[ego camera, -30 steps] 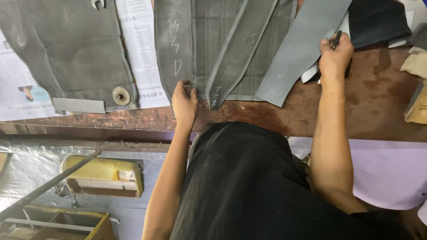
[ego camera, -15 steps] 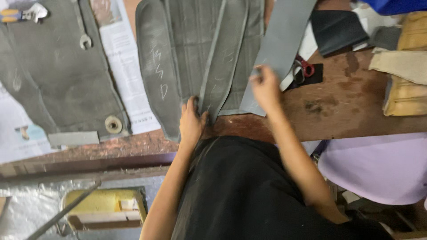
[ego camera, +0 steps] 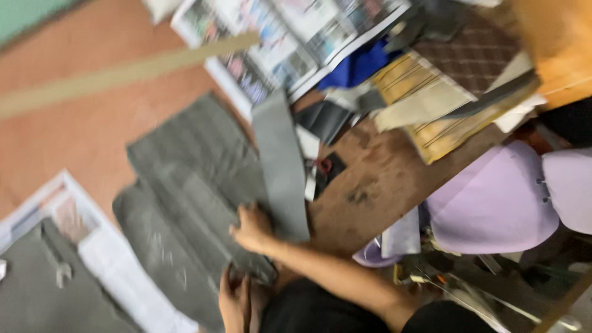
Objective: The person lays gray fabric pieces flat on newspaper spread over a work table, aligns and smooths them by hand, and marks lines and reference points on the pieces with a marker. They use a steel ruler to guide straight marks and place wrenches and a bearing on the fabric as weights while working.
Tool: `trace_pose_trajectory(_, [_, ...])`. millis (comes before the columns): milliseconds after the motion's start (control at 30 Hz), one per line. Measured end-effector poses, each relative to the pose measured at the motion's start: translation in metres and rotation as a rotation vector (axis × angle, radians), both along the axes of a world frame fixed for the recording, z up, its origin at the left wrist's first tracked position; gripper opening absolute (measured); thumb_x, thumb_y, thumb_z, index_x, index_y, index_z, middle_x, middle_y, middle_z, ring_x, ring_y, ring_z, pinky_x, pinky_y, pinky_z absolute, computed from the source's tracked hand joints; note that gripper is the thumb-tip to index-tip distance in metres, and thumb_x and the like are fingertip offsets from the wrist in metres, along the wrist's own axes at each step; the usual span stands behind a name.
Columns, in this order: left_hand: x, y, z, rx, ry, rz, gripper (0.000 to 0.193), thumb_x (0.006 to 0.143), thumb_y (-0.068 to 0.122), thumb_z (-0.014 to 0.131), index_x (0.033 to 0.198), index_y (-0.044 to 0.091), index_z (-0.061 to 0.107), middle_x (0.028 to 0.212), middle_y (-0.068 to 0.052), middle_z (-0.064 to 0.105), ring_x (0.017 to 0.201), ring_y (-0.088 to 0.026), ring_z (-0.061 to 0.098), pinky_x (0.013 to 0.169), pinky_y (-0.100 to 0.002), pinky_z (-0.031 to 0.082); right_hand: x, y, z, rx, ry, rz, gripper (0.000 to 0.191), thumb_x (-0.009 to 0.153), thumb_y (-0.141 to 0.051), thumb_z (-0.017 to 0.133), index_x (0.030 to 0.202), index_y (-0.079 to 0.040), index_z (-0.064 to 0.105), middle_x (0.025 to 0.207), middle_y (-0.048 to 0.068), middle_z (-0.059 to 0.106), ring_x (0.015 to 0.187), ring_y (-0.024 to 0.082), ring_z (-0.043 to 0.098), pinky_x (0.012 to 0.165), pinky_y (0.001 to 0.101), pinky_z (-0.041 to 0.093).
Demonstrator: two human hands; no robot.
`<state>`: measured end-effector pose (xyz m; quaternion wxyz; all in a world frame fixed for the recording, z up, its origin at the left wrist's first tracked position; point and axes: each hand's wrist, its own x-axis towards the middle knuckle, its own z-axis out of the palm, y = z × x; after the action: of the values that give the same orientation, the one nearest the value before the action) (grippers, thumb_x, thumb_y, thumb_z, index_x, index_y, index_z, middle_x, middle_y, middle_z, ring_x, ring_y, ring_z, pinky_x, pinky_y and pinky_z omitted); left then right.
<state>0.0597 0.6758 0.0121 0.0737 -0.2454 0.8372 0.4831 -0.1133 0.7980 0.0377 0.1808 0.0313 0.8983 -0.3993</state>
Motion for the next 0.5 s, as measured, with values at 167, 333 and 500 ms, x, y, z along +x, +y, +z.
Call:
trace_pose_trajectory(167, [0.000, -0.010, -0.053, 0.168, -0.105, 0.074, 0.066, 0.084, 0.009, 0.074, 0.146, 0.009, 0.053, 0.096, -0.015, 0.077, 0.089, -0.022, 0.075, 0.079, -0.034, 0.059, 0.001, 0.022, 0.030, -0.355, 0.058, 0.074, 0.041, 0.093, -0.022, 0.069, 0.126, 0.001, 0.060, 0.119, 0.026, 0.067, 0.110, 0.045, 0.063, 0.092, 0.0513, 0.050])
trace_pose_trajectory(333, [-0.010, -0.019, -0.069, -0.022, 0.052, -0.025, 0.066, 0.081, 0.011, 0.076, 0.144, 0.011, 0.056, 0.093, -0.014, 0.078, 0.083, -0.021, 0.077, 0.074, -0.033, 0.061, -0.017, 0.098, 0.088, -0.292, 0.043, -0.006, 0.037, 0.099, -0.020, 0.064, 0.134, -0.009, 0.065, 0.105, 0.019, 0.075, 0.089, 0.036, 0.073, 0.079, 0.0437, 0.056])
trace_pose_trajectory(500, [-0.030, -0.014, -0.069, -0.382, 0.007, -0.208, 0.065, 0.074, 0.013, 0.084, 0.136, 0.012, 0.062, 0.083, -0.015, 0.073, 0.069, -0.025, 0.071, 0.066, -0.035, 0.059, -0.038, 0.203, 0.078, -0.147, 0.081, -0.131, 0.038, 0.091, -0.014, 0.063, 0.128, -0.009, 0.063, 0.113, 0.015, 0.072, 0.093, 0.034, 0.072, 0.079, 0.0437, 0.057])
